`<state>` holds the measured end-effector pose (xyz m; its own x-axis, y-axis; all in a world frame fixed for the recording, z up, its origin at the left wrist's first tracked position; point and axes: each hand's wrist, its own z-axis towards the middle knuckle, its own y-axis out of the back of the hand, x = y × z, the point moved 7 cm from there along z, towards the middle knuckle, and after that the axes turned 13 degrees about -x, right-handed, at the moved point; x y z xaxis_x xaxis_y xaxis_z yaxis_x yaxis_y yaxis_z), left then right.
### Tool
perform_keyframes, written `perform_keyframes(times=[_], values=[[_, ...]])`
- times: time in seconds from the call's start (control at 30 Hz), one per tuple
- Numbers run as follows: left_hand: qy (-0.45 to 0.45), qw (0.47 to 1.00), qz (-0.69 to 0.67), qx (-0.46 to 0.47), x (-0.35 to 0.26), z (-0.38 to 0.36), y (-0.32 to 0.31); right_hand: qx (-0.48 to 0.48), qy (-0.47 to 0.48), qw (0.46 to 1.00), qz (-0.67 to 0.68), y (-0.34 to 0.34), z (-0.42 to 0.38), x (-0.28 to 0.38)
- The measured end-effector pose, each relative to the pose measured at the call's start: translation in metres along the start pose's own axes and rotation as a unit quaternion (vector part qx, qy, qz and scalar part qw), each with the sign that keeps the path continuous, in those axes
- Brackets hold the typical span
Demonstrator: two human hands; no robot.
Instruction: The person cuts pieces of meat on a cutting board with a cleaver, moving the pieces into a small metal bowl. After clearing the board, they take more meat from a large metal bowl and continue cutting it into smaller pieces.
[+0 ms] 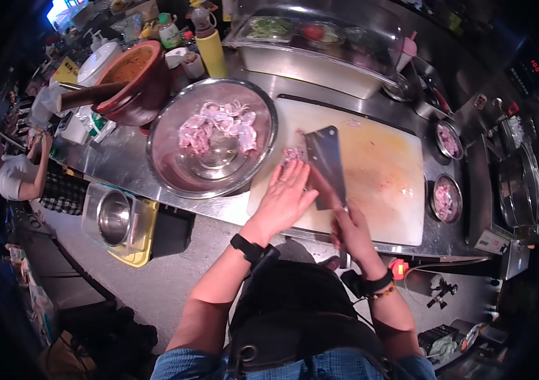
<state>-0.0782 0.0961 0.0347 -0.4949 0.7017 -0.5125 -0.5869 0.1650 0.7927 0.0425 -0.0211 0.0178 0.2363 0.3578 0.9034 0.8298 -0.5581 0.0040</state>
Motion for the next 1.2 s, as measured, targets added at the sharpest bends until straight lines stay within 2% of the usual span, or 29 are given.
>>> perform_keyframes(times=[0.03, 0.07, 0.17, 0.2, 0.23, 0.27, 0.3, 0.33, 0.4, 0.47, 0.5, 0.53, 0.57, 0.63, 0.7, 0.77, 0.87, 0.97, 1.0, 1.03, 1.07, 1.1, 1.17, 1.2], values=[[-0.004, 1.000, 0.020, 0.014, -0.004, -0.003, 0.004, -0.017, 0.019, 0.999, -0.024, 0.006, -0.005, 0.004], [-0.025, 0.998, 0.027, -0.050, -0.012, -0.007, 0.018, -0.034, 0.035, 0.998, -0.048, 0.012, -0.011, 0.007], [-0.076, 0.994, 0.074, -0.001, -0.014, 0.003, 0.065, -0.051, 0.065, 0.993, -0.084, 0.033, -0.011, -0.003], [-0.130, 0.981, 0.135, -0.054, -0.018, 0.017, 0.094, -0.053, 0.068, 0.992, -0.090, 0.039, -0.009, -0.006], [-0.127, 0.978, 0.144, -0.076, -0.008, 0.035, 0.120, -0.054, 0.065, 0.991, -0.101, 0.044, -0.006, -0.010], [-0.094, 0.986, 0.122, -0.061, 0.004, 0.054, 0.138, -0.056, 0.061, 0.990, -0.111, 0.049, -0.004, -0.014], [-0.108, 0.974, 0.199, -0.030, 0.012, 0.069, 0.149, -0.059, 0.058, 0.989, -0.119, 0.052, -0.003, -0.016], [-0.098, 0.975, 0.197, -0.001, 0.026, 0.084, 0.156, -0.053, 0.047, 0.990, -0.119, 0.052, -0.004, -0.015], [-0.029, 0.961, 0.235, 0.145, 0.066, 0.107, 0.137, -0.065, 0.075, 0.977, -0.188, 0.050, -0.004, -0.010], [-0.066, 0.939, 0.268, 0.203, 0.101, 0.112, 0.114, -0.089, 0.101, 0.958, -0.254, 0.047, -0.008, -0.004], [-0.089, 0.926, 0.284, 0.231, 0.118, 0.118, 0.100, -0.103, 0.145, 0.944, -0.278, 0.046, -0.012, 0.001], [-0.075, 0.928, 0.267, 0.250, 0.138, 0.122, 0.086, -0.118, 0.187, 0.927, -0.304, 0.044, -0.015, 0.005], [-0.061, 0.928, 0.252, 0.269, 0.145, 0.125, 0.075, -0.133, 0.229, 0.906, -0.330, 0.042, -0.017, 0.011], [-0.057, 0.893, 0.293, 0.337, 0.125, 0.124, 0.066, -0.139, 0.210, 0.911, -0.327, 0.045, -0.019, 0.010], [-0.181, 0.924, 0.253, 0.222, 0.182, 0.123, 0.032, -0.145, 0.231, 0.900, -0.340, 0.043, -0.015, 0.002], [-0.163, 0.911, 0.296, 0.237, 0.176, 0.122, 0.027, -0.143, 0.214, 0.904, -0.343, 0.041, -0.017, 0.008], [-0.238, 0.873, 0.362, 0.226, 0.175, 0.125, 0.015, -0.147, 0.193, 0.905, -0.350, 0.039, -0.020, 0.009], [-0.157, 0.924, 0.298, 0.181, 0.167, 0.133, 0.050, -0.147, 0.203, 0.901, -0.353, 0.038, -0.022, 0.011], [-0.136, 0.958, 0.214, 0.133, 0.150, 0.137, 0.078, -0.144, 0.201, 0.904, -0.350, 0.039, -0.021, 0.009], [-0.122, 0.958, 0.218, 0.139, 0.167, 0.145, 0.090, -0.140, 0.200, 0.906, -0.346, 0.040, -0.020, 0.008], [-0.191, 0.961, 0.178, 0.087, 0.193, 0.154, 0.100, -0.134, 0.200, 0.908, -0.342, 0.041, -0.018, 0.007], [-0.079, 0.985, 0.136, 0.075, 0.183, 0.156, 0.132, -0.127, 0.207, 0.909, -0.338, 0.041, -0.017, 0.007], [0.037, 0.997, 0.054, 0.049, 0.187, 0.155, 0.172, -0.117, 0.221, 0.910, -0.330, 0.044, -0.017, 0.008], [0.048, 0.998, 0.034, 0.013, 0.179, 0.150, 0.190, -0.114, 0.225, 0.914, -0.319, 0.047, -0.014, 0.004]])
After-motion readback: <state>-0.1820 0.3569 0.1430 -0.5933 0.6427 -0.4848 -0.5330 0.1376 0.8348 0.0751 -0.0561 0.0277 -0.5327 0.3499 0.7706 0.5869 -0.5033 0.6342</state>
